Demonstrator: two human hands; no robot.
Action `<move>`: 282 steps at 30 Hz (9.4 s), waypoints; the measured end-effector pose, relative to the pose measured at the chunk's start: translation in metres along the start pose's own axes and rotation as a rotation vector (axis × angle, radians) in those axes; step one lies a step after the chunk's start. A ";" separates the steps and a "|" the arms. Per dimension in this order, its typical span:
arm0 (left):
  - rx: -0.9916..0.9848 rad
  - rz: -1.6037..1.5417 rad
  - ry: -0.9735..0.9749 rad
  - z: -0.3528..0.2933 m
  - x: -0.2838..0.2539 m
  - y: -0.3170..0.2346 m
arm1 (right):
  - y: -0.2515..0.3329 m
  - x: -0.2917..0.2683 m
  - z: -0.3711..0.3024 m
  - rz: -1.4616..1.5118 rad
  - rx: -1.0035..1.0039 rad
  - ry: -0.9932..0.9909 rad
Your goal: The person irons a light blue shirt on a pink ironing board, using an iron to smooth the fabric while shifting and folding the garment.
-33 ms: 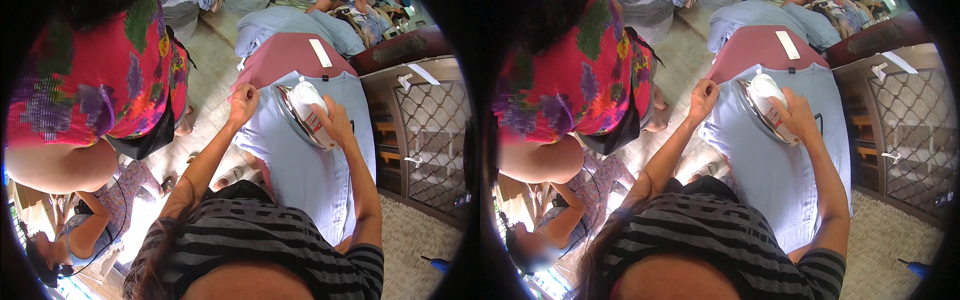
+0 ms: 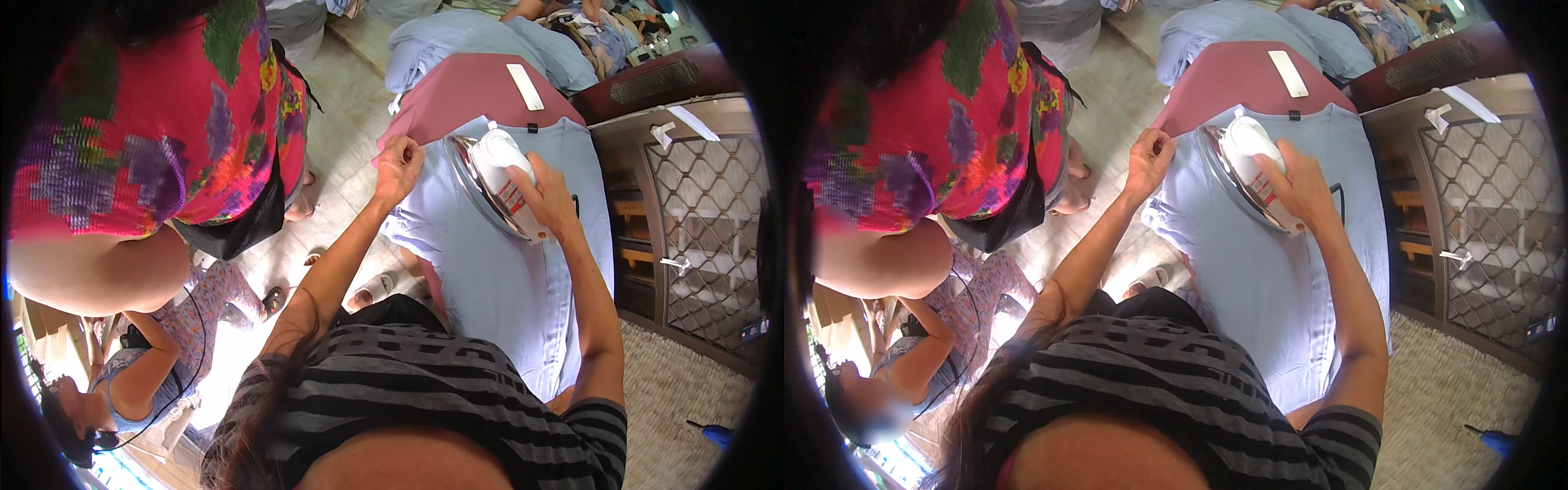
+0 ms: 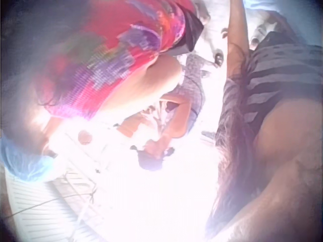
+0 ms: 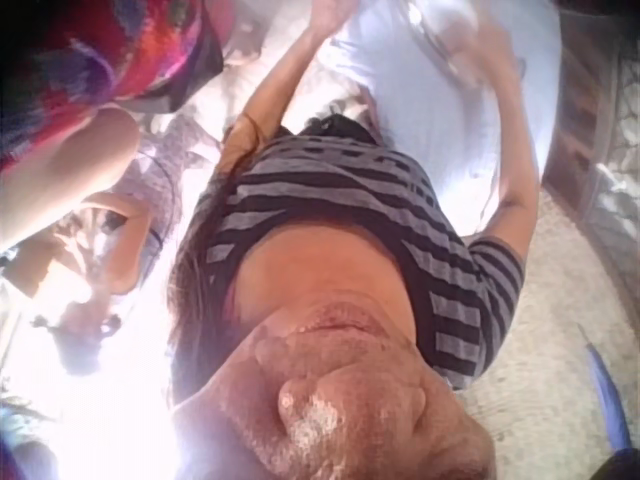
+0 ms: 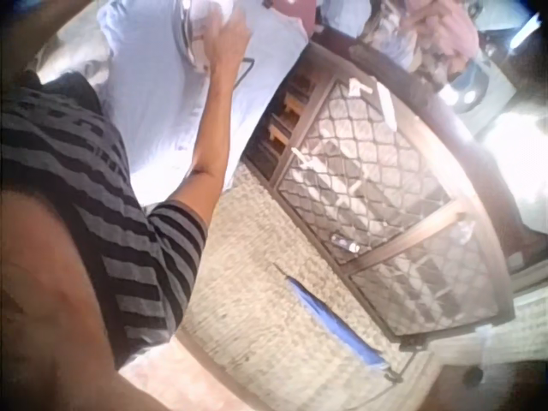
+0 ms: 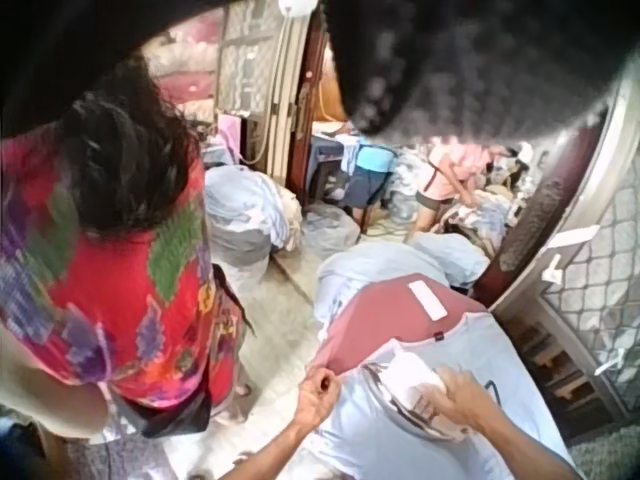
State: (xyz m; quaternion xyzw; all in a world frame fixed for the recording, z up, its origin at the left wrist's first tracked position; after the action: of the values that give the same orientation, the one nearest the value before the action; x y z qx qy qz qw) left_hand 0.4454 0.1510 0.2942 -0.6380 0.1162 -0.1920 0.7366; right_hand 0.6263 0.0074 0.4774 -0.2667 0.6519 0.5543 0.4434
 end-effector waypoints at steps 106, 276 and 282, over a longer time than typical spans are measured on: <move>0.536 0.835 0.456 0.064 0.117 -0.051 | -0.109 -0.140 -0.108 -0.021 0.289 -0.205; 0.553 0.489 0.747 0.066 0.153 -0.077 | -0.181 -0.122 0.076 -0.039 0.427 -0.167; 0.570 0.403 0.661 0.060 0.147 -0.059 | -0.176 -0.133 0.034 -0.044 0.254 -0.072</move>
State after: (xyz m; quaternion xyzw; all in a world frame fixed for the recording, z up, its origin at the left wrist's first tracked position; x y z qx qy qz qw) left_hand 0.5950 0.1348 0.3732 -0.2801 0.4080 -0.2623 0.8284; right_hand 0.8457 -0.0221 0.5081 -0.2027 0.6945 0.4666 0.5089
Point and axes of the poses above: each hand's wrist, its own z-axis towards the middle knuckle, its own x-axis out of the palm, y = z × x, the point moved 1 cm from there along z, towards the middle knuckle, and after that the axes turned 2 degrees about -z, right-handed, at the moved point
